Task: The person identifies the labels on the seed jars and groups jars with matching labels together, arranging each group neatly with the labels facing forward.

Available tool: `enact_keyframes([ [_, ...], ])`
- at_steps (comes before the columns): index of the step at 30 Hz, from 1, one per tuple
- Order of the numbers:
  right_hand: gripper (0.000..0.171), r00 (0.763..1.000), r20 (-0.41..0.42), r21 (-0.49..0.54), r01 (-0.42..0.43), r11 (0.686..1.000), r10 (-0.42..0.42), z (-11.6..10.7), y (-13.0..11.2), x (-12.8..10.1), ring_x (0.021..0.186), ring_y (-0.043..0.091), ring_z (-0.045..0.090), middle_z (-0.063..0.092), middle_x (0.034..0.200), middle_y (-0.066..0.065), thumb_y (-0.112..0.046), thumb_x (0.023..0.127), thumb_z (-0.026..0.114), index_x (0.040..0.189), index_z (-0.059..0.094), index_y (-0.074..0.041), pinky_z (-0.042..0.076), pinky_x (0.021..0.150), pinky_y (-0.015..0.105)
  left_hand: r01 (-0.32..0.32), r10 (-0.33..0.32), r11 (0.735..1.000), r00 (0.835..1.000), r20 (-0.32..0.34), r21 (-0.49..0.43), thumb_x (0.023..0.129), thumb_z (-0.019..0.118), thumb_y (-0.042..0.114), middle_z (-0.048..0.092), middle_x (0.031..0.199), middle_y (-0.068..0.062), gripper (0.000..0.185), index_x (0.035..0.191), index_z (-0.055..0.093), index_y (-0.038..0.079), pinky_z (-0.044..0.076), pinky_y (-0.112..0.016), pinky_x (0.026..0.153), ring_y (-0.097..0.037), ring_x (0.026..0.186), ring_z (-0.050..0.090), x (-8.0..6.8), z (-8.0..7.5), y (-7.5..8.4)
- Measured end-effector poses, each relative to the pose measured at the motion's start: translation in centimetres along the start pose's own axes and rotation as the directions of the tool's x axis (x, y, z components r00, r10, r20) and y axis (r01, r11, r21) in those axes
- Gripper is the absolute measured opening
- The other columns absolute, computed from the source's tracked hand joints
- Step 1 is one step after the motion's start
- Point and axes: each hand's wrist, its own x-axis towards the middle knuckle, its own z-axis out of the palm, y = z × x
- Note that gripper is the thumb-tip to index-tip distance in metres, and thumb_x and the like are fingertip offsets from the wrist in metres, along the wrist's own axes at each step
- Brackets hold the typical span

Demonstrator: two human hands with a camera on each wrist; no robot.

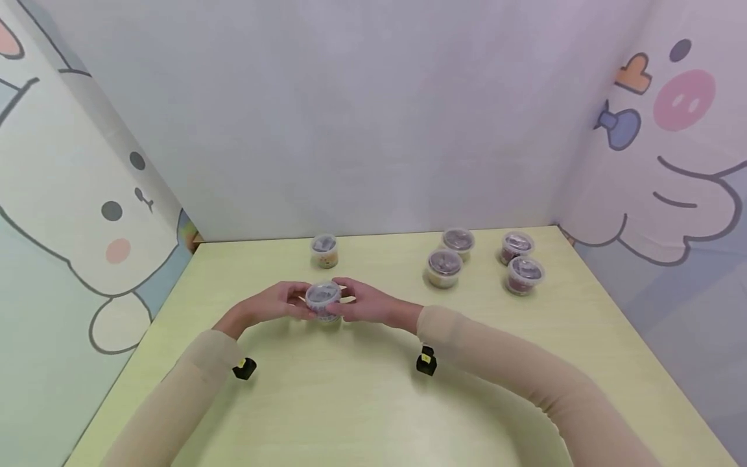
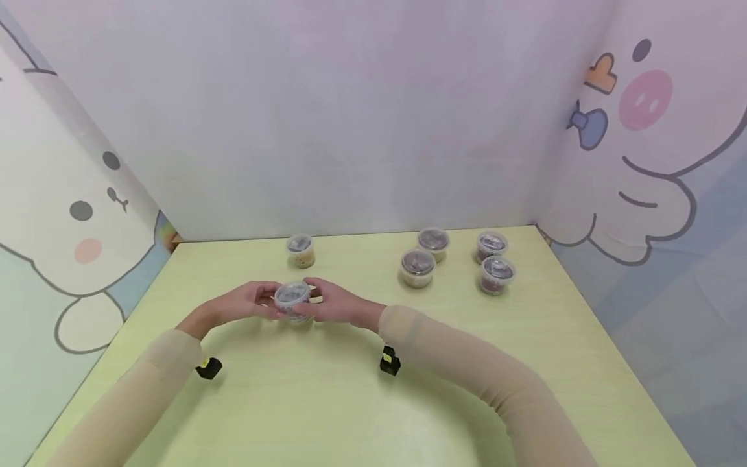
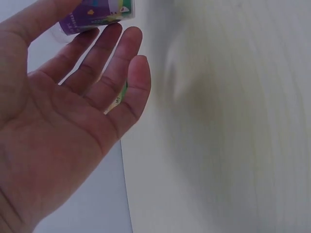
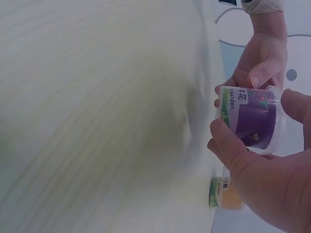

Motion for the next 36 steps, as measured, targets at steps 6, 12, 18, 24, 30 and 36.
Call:
enact_keyframes([
  [6, 0.069, 0.998, -0.058, -0.088, 0.025, 0.996, -0.03, 1.4, 0.5, 0.9, 0.128, 0.03, 0.056, 0.052, 0.142, 0.012, -0.026, 0.099, 0.069, 0.156, 0.033, -0.008, 0.052, 0.097, 0.037, 0.011, -0.011, 1.0, 1.0, -0.009, 0.004, 0.092, 0.077, 0.017, 0.066, 0.123, -0.011, 0.053, 0.137, 0.056, 0.001, 0.052, -0.034, 0.091, -0.026, 0.108, 0.066, -0.5, -0.1, -0.8],
  [12, 0.072, 0.997, -0.068, -0.132, 0.033, 0.991, -0.042, 2.4, 0.5, 1.6, 0.128, 0.029, 0.057, 0.053, 0.14, 0.013, -0.022, 0.098, 0.071, 0.156, 0.03, -0.005, 0.051, 0.099, 0.035, 0.027, -0.027, 1.0, 0.999, -0.026, 0.01, 0.093, 0.074, 0.017, 0.065, 0.126, -0.011, 0.057, 0.141, 0.052, -0.003, 0.051, -0.032, 0.093, -0.025, 0.109, 0.065, -1.2, -0.3, -1.1],
  [18, 0.075, 0.996, -0.072, -0.138, 0.038, 0.99, -0.048, 3.0, 0.5, 1.5, 0.126, 0.029, 0.058, 0.053, 0.14, 0.015, -0.018, 0.097, 0.072, 0.156, 0.03, -0.003, 0.05, 0.101, 0.035, 0.024, -0.025, 0.999, 0.999, -0.02, -0.029, 0.094, 0.07, 0.012, 0.063, 0.127, -0.014, 0.06, 0.146, 0.046, -0.005, 0.056, -0.036, 0.086, -0.027, 0.105, 0.064, -1.6, -0.2, -1.8],
  [24, 0.074, 0.997, -0.05, -0.172, 0.043, 0.984, -0.052, 3.3, 0.7, 1.9, 0.127, 0.024, 0.057, 0.052, 0.142, 0.011, -0.022, 0.098, 0.071, 0.157, 0.03, -0.005, 0.05, 0.1, 0.031, 0.036, -0.037, 0.999, 0.999, -0.032, -0.032, 0.094, 0.07, 0.011, 0.062, 0.128, -0.015, 0.061, 0.146, 0.044, -0.006, 0.057, -0.035, 0.085, -0.028, 0.106, 0.064, -2.2, 0.0, -2.0],
  [30, 0.073, 0.997, -0.05, -0.194, 0.041, 0.98, -0.052, 3.2, 0.6, 1.9, 0.127, 0.024, 0.056, 0.053, 0.141, 0.011, -0.02, 0.097, 0.071, 0.156, 0.031, -0.005, 0.051, 0.098, 0.03, 0.048, -0.049, 0.998, 0.998, -0.045, -0.034, 0.094, 0.071, 0.012, 0.062, 0.128, -0.015, 0.06, 0.146, 0.045, -0.005, 0.057, -0.039, 0.086, -0.027, 0.105, 0.064, -2.2, 0.1, -1.9],
  [36, 0.073, 0.998, -0.038, -0.216, 0.035, 0.976, -0.044, 3.2, 0.4, 1.7, 0.129, 0.023, 0.055, 0.051, 0.144, 0.011, -0.021, 0.098, 0.07, 0.157, 0.03, -0.005, 0.05, 0.099, 0.03, 0.061, -0.062, 0.998, 0.997, -0.05, -0.025, 0.093, 0.072, 0.013, 0.061, 0.129, -0.014, 0.063, 0.147, 0.044, -0.004, 0.055, -0.043, 0.088, -0.026, 0.104, 0.064, -2.3, 0.2, -1.8],
])
